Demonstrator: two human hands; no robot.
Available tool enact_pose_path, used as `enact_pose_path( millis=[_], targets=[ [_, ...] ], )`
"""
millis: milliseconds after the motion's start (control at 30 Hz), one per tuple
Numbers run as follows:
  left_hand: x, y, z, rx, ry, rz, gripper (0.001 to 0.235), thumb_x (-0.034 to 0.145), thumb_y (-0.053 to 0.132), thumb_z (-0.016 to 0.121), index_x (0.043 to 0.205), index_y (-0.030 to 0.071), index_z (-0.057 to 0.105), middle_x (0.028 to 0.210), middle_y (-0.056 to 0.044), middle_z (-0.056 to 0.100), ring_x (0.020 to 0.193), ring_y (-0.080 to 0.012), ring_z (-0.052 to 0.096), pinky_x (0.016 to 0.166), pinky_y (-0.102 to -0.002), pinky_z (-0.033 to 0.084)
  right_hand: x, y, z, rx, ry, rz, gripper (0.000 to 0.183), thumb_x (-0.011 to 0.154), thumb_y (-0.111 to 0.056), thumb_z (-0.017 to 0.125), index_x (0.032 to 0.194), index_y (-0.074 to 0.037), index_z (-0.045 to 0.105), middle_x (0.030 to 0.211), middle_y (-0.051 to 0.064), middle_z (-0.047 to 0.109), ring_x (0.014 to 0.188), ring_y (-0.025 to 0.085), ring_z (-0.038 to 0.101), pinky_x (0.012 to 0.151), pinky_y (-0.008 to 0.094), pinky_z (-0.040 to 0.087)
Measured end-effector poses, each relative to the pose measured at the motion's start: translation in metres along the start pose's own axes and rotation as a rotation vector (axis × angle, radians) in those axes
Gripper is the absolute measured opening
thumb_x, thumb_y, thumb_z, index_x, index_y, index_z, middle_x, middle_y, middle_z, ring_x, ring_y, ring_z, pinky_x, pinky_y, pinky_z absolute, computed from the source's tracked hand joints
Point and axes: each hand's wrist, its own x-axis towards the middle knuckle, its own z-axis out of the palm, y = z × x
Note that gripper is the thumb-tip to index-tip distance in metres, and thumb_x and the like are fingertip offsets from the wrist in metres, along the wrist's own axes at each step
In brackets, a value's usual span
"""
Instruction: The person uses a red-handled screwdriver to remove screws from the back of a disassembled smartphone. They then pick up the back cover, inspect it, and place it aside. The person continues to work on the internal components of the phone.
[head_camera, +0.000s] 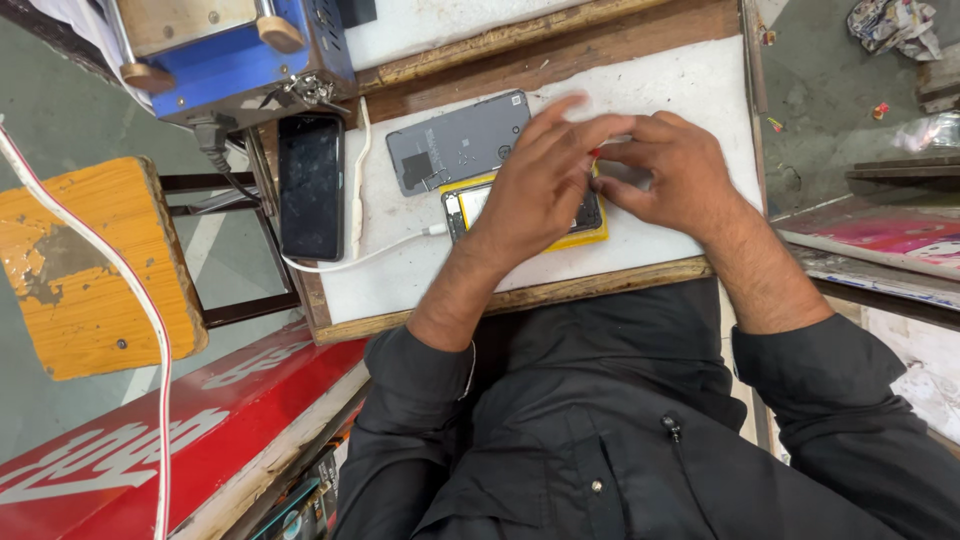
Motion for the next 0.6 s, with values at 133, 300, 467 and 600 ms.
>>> enact_pose_path(
  millis=[133,300,467,600],
  targets=[
    [-0.003,0.001,0.003,0.177,-0.029,0.007,0.048,0.103,0.007,0.066,0.146,0.025,0.055,0.129,-0.007,0.067,0.125,-0.0279,0.062,0.109,-0.041,0.051,-0.001,-0.001,0.001,0.025,0.058,-0.049,0.028,0.082,-0.025,0.087,0.105,-0.012,0.078,0.120,0.001,0.073,0.091,0.024,0.065,0.079,0.038,0.056],
    [-0.003,-0.002,0.009,0.382,0.043,0.051,0.045,0.097,0.013,0.071,0.138,0.024,0.058,0.122,-0.009,0.068,0.122,-0.0354,0.063,0.106,-0.047,0.045,-0.003,0.002,0.001,0.007,0.001,0.009,0.021,0.080,-0.020,0.085,0.097,-0.011,0.077,0.112,0.001,0.073,0.088,0.025,0.066,0.076,0.039,0.056],
    [-0.002,-0.009,0.008,0.145,-0.042,0.128,0.052,0.104,0.001,0.061,0.149,0.023,0.049,0.131,-0.002,0.069,0.128,-0.0218,0.066,0.129,-0.052,0.038,-0.002,0.003,0.001,0.017,0.044,-0.016,0.026,0.081,-0.019,0.085,0.105,-0.013,0.080,0.102,0.002,0.070,0.089,0.026,0.066,0.078,0.040,0.056],
    [-0.004,-0.012,0.009,0.300,-0.027,0.043,0.046,0.104,0.011,0.069,0.144,0.028,0.053,0.113,-0.005,0.068,0.119,-0.0258,0.065,0.117,-0.046,0.046,-0.001,0.003,0.002,0.052,0.027,0.014,0.019,0.085,-0.017,0.084,0.103,-0.012,0.078,0.102,0.001,0.072,0.084,0.025,0.064,0.075,0.039,0.055]
  ],
)
